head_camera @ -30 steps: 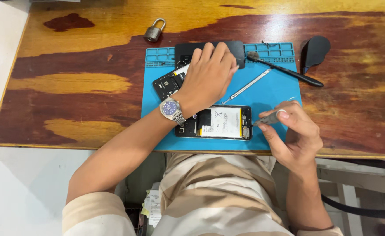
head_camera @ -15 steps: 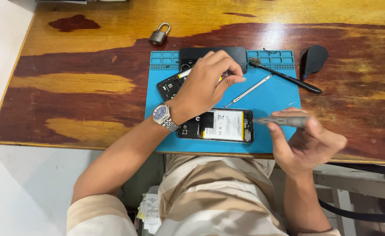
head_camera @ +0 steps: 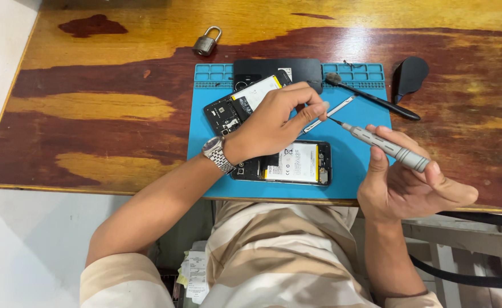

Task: The person uses a precision screwdriver to remove and install screws on two disassembled smartphones placed on a blue anti-static mat. They alternate between the two devices, unscrewing components and placing screws into a compartmentalized tray, then reinserting screws into the phones.

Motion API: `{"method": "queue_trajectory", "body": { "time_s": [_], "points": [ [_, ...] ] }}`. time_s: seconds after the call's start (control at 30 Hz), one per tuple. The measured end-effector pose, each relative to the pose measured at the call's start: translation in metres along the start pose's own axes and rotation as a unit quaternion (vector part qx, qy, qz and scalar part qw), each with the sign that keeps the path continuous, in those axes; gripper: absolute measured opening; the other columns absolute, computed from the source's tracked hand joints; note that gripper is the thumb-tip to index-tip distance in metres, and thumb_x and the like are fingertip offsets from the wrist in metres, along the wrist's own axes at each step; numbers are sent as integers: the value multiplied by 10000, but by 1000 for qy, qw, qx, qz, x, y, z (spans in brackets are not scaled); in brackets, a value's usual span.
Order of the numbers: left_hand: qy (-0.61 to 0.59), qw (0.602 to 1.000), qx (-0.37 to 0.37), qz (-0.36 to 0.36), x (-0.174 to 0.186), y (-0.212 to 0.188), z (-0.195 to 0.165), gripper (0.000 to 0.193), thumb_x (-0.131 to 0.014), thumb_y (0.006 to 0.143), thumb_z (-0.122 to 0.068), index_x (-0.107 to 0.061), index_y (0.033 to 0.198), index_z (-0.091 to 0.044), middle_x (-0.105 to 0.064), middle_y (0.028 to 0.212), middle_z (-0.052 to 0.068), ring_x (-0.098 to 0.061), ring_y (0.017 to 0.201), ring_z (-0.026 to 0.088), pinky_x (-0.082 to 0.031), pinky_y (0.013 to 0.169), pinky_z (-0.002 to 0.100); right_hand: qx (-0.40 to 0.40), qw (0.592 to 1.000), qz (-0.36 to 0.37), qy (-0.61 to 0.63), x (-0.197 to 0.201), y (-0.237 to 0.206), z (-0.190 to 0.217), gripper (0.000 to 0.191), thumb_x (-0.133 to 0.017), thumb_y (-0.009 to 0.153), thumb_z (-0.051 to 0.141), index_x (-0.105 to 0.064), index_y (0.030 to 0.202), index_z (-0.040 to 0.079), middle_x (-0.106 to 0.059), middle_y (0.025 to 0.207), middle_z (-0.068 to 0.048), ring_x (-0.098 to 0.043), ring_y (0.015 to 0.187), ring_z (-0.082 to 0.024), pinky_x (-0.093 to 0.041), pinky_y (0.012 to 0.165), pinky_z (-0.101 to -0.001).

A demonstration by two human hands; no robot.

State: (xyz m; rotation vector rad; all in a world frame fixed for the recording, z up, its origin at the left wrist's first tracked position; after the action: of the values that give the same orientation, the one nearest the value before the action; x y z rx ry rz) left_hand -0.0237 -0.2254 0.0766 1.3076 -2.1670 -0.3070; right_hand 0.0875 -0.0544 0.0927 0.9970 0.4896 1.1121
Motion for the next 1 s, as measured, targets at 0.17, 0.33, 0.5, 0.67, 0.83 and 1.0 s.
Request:
{"method": "queue_trajectory", "body": {
  "time_s": [0.17,0.33,0.5,0.67,0.83,1.0],
  "points": [
    [-2,1000,15,10,-4,0,0,285,-569,1086,-270,-702,1002,-33,-687,953,62,-662,854,156,-531,771,306,6,1000,-17,8,2,1,-3,569,-639,1088,-160,-188,1255,144,-591,1218,-231,-752,1051,-362,-633,948,-434],
    [2,999,36,18,-4,-1,1,310,-562,1086,-291,-712,990,-38,-688,948,64,-656,839,155,-524,754,307,9,999,-26,29,3,-4,-8,603,-656,1080,-182,-199,1272,162,-475,1255,-143,-744,1073,-375,-628,949,-460],
    [12,999,0,40,-1,1,-20,294,-569,1092,-282,-704,988,-42,-665,942,68,-650,856,198,-516,761,330,11,999,-18,43,4,-3,-8,617,-668,1092,-200,-226,1318,166,-461,1265,-124,-753,1059,-365,-640,928,-454],
    [170,981,-72,53,16,-35,-64,204,-615,1074,-239,-692,999,-66,-635,970,72,-593,958,303,-466,862,405,-38,994,10,100,-5,-4,2,594,-654,1085,-186,-239,1322,168,-519,1218,-141,-750,996,-345,-608,919,-477],
    [232,972,36,9,29,-98,-76,186,-660,988,-239,-734,1121,-132,-604,1175,60,-525,1065,302,-423,952,426,13,978,136,159,-47,-4,31,661,-674,928,-157,-278,1353,158,-618,1117,-202,-770,962,-383,-626,792,-463],
    [245,964,85,-50,35,-131,-68,268,-677,936,-244,-745,1176,-146,-565,1348,64,-469,1167,329,-390,1011,466,52,955,231,178,-81,-3,53,758,-716,916,-127,-352,1515,161,-727,1088,-217,-760,982,-361,-588,952,-504]
  ]
}}
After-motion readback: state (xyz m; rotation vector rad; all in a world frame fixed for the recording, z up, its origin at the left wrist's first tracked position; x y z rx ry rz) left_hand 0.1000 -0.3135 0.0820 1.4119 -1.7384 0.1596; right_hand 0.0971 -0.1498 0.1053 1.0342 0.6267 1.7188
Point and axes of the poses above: each hand's wrist, its own y-axis towards the middle knuckle, its own x-axis out of the back of the hand, z = x × y, the point moved 10 cm from there along y, towards the middle knuckle
